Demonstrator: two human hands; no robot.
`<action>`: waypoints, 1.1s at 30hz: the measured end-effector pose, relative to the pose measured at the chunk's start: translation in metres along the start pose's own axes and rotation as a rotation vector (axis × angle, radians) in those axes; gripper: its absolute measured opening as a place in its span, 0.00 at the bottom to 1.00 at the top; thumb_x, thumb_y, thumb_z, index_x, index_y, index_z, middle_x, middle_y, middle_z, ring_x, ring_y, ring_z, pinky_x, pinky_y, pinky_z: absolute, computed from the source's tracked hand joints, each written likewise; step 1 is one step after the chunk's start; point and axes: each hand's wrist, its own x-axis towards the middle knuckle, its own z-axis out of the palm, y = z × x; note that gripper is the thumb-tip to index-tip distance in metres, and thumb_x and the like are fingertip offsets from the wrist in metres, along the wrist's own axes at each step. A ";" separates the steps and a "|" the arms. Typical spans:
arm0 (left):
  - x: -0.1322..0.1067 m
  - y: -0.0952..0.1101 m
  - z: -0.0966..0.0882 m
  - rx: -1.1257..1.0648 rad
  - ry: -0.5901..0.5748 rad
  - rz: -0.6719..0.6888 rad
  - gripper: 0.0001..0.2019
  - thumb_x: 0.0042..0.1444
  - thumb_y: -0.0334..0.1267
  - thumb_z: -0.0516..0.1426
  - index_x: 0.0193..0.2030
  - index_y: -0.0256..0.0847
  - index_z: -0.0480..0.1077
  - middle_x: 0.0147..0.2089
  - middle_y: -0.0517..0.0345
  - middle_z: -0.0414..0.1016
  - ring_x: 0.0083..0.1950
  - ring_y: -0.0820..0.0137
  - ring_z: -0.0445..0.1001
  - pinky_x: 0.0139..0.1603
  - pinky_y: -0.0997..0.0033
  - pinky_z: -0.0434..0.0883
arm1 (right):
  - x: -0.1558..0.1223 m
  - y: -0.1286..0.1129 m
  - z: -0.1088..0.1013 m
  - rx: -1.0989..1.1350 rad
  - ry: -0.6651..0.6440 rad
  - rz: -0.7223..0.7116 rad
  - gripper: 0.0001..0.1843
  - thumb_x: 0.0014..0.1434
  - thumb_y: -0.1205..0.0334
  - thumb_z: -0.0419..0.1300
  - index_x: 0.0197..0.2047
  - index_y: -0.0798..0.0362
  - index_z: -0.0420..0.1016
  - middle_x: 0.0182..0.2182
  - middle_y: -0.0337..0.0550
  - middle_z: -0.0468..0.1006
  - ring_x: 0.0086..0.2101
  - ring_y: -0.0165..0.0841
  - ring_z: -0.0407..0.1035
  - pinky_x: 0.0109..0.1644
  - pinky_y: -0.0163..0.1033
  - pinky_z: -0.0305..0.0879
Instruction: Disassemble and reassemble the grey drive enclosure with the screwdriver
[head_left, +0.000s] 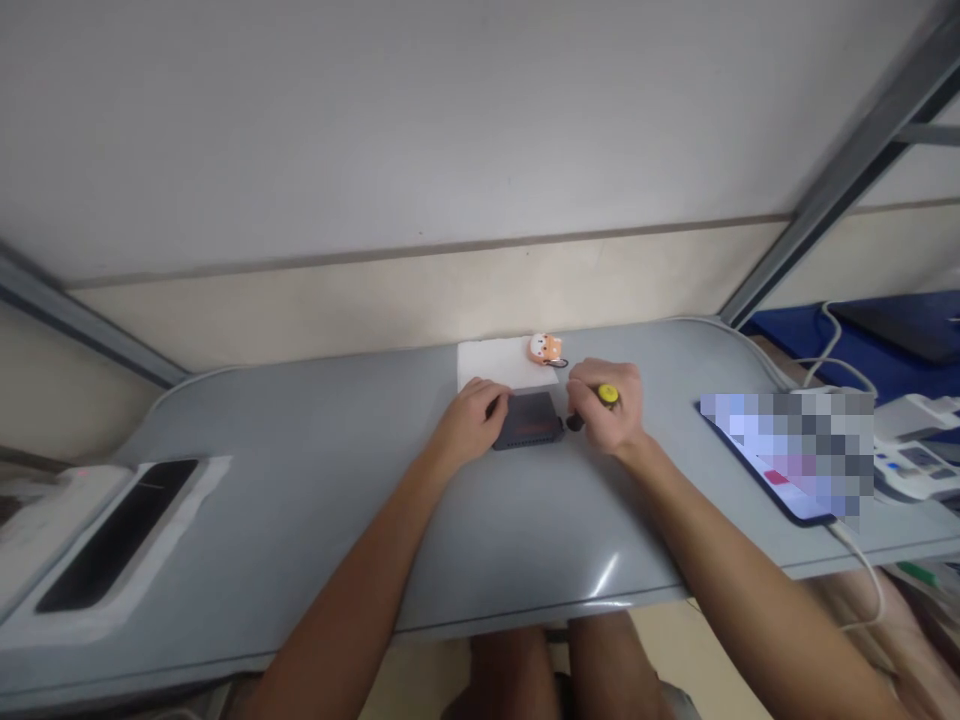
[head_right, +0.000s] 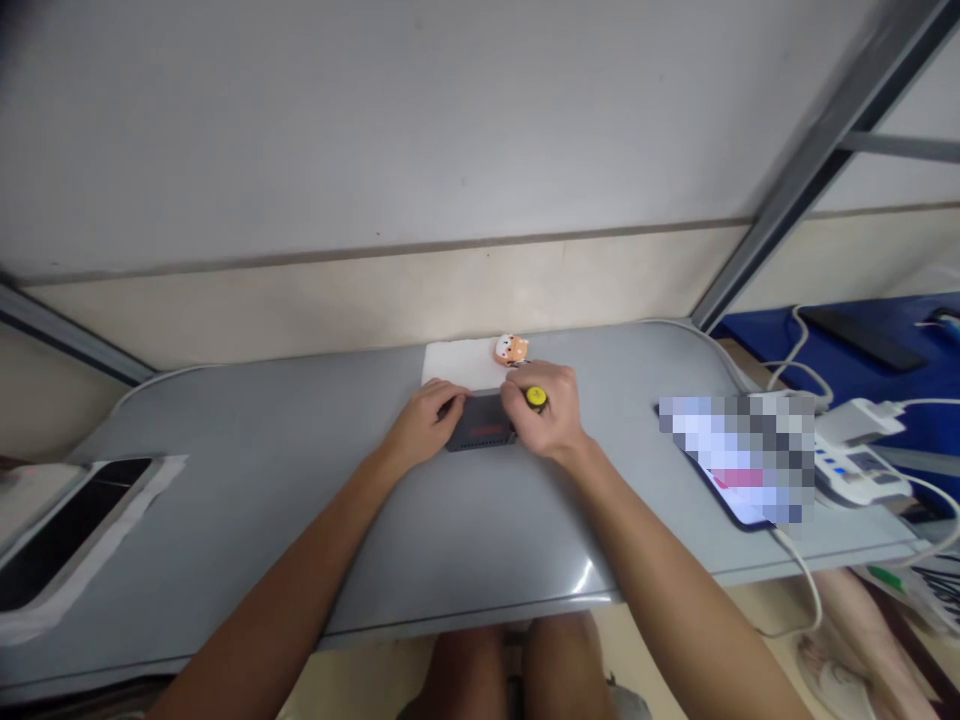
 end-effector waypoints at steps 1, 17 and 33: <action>0.000 0.000 0.000 0.002 -0.002 -0.006 0.11 0.68 0.30 0.53 0.44 0.41 0.77 0.42 0.52 0.80 0.48 0.63 0.76 0.54 0.59 0.74 | 0.000 0.000 0.001 -0.008 -0.012 -0.033 0.22 0.60 0.63 0.52 0.15 0.49 0.53 0.14 0.36 0.59 0.20 0.30 0.54 0.30 0.41 0.51; 0.001 0.001 -0.004 0.005 -0.014 -0.018 0.11 0.68 0.31 0.52 0.45 0.41 0.77 0.43 0.52 0.82 0.48 0.64 0.77 0.54 0.58 0.75 | 0.000 0.003 0.003 -0.057 -0.068 -0.116 0.20 0.58 0.63 0.52 0.20 0.49 0.46 0.16 0.35 0.52 0.21 0.30 0.47 0.31 0.42 0.48; 0.001 0.001 -0.005 0.000 -0.044 -0.016 0.11 0.68 0.32 0.52 0.44 0.43 0.77 0.42 0.52 0.81 0.48 0.63 0.77 0.55 0.57 0.75 | -0.011 -0.008 0.029 0.130 -0.072 0.036 0.23 0.67 0.59 0.52 0.19 0.50 0.67 0.17 0.38 0.73 0.22 0.30 0.65 0.31 0.38 0.59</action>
